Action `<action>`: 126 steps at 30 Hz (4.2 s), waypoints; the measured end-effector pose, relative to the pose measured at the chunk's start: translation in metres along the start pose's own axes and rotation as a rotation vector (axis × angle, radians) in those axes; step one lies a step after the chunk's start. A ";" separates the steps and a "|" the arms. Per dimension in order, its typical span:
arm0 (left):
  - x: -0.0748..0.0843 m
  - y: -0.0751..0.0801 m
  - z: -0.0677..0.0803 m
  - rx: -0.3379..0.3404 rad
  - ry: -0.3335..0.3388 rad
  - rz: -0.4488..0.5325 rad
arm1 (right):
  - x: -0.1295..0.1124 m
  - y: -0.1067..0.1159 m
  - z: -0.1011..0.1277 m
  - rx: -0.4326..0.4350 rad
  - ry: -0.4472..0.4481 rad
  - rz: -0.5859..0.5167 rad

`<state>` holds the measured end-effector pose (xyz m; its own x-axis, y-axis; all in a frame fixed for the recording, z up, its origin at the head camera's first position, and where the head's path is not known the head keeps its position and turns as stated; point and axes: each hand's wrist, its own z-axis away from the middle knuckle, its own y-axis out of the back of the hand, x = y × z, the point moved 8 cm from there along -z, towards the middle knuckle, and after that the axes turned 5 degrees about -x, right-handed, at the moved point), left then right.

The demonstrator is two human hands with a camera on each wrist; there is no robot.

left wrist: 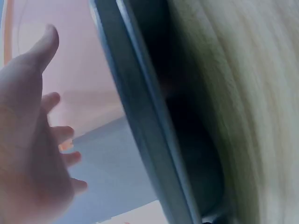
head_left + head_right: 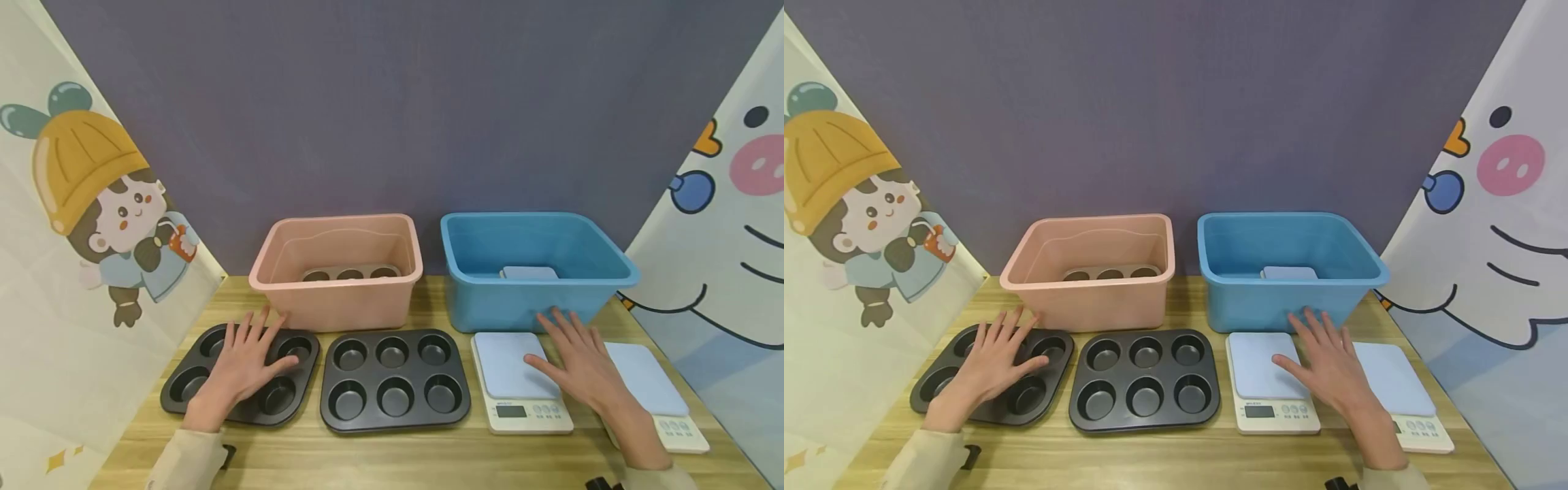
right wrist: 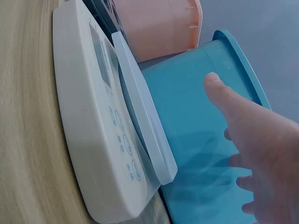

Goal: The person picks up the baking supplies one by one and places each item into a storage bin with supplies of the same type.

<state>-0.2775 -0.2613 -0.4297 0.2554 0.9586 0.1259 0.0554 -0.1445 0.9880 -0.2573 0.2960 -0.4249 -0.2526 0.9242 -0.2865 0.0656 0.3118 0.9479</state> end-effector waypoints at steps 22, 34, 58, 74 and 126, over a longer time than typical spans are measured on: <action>-0.041 0.062 -0.014 0.525 0.178 0.749 | -0.045 0.002 -0.026 0.015 0.123 -0.216; -0.036 0.061 -0.038 0.444 0.250 0.910 | -0.074 -0.007 -0.048 -0.009 0.205 -0.239; -0.017 0.054 -0.045 0.351 0.270 1.176 | -0.103 -0.023 -0.077 -0.104 0.289 -0.302; -0.034 0.030 -0.063 0.455 0.244 1.211 | -0.117 -0.056 -0.098 -0.236 0.354 -0.313; -0.012 0.050 -0.049 0.394 0.238 1.287 | -0.133 -0.056 -0.094 -0.280 0.345 -0.369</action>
<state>-0.3256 -0.2678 -0.3778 0.1660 0.1074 0.9802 0.1861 -0.9796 0.0759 -0.3179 0.1347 -0.4266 -0.5137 0.6254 -0.5874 -0.3326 0.4859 0.8083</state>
